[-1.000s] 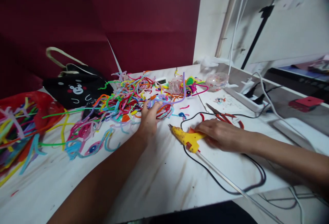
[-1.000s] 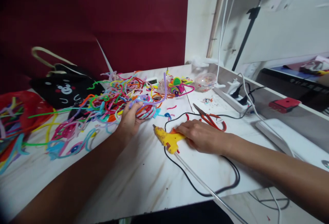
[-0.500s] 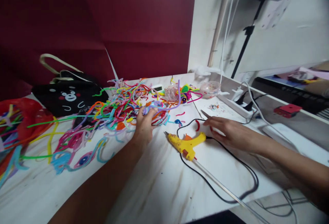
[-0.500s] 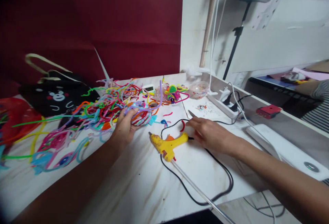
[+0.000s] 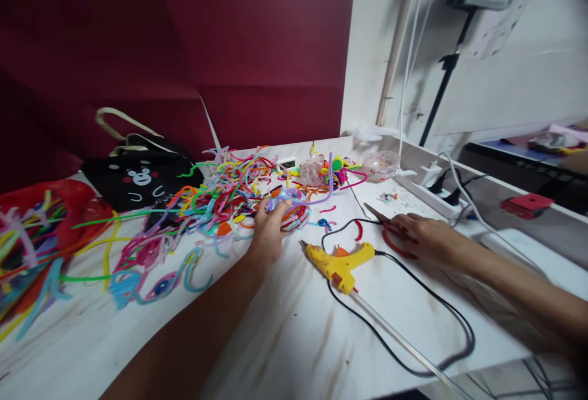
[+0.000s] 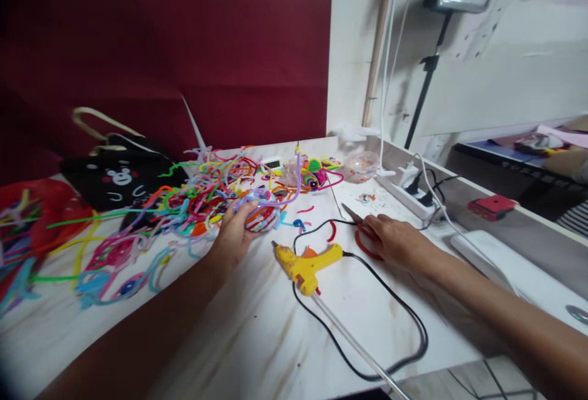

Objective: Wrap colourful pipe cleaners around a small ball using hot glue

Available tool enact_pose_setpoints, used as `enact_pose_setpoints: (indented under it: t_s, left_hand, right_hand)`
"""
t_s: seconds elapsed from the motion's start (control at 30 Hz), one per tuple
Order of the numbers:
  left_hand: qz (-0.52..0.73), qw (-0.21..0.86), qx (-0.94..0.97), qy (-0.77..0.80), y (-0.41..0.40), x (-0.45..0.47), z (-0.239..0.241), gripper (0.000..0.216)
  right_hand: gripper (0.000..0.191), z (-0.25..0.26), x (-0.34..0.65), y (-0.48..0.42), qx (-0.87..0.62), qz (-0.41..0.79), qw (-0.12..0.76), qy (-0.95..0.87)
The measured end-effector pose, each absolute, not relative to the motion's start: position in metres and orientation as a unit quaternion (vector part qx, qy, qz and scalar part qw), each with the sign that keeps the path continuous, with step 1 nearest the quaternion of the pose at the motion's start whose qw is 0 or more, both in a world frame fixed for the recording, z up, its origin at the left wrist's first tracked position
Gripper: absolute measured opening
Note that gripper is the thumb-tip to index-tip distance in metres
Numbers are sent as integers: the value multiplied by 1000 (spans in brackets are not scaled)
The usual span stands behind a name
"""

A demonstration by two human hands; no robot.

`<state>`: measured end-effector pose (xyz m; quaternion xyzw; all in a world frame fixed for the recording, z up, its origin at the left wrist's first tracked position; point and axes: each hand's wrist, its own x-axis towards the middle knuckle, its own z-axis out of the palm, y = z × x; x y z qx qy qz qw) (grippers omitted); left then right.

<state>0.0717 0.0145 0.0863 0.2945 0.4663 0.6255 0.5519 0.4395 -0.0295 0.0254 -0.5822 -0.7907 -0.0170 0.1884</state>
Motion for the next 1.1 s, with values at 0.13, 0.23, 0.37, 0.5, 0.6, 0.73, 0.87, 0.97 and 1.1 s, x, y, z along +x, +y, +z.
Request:
enact_pose_setpoints:
  t_s: [0.13,0.23,0.37,0.5,0.6,0.73,0.87,0.97,1.1]
  left_hand:
    - [619,553,304,468,15,69,85,50]
    - [623,558,303,457,16,67,83,54]
    - [622,578,294,439,18,65,82,49]
    - [610,607,286,420,15,65,83,51]
    - [604,622,288,406,11,68,84,54]
    - [588,633,300,403,4,71,87,64]
    - [579,633,317,405,0,73,89,66]
    - [583,634,310,403,-3,74,90,68]
    - [577,641,318,394,-6,78,92,65]
  right_hand:
    - [28,29,441,-15,-578,0,228,-783]
    - [33,29,455,-15,-587,29,250,-769]
    - [35,39,465,-30,-562,138,343,-740]
    - [28,58,434,-50,-513,144,347,-772]
    - [29,66,404,-57,-482,107,301,-816]
    - [41,62,385,-53,-433,72,279,-854]
    - [46,51,383,-45,-417,22,287,-862]
    - [44,46,381,-42,-414,-17,295,-861]
    - [43,47,376,-44,-397,-71,309,-861]
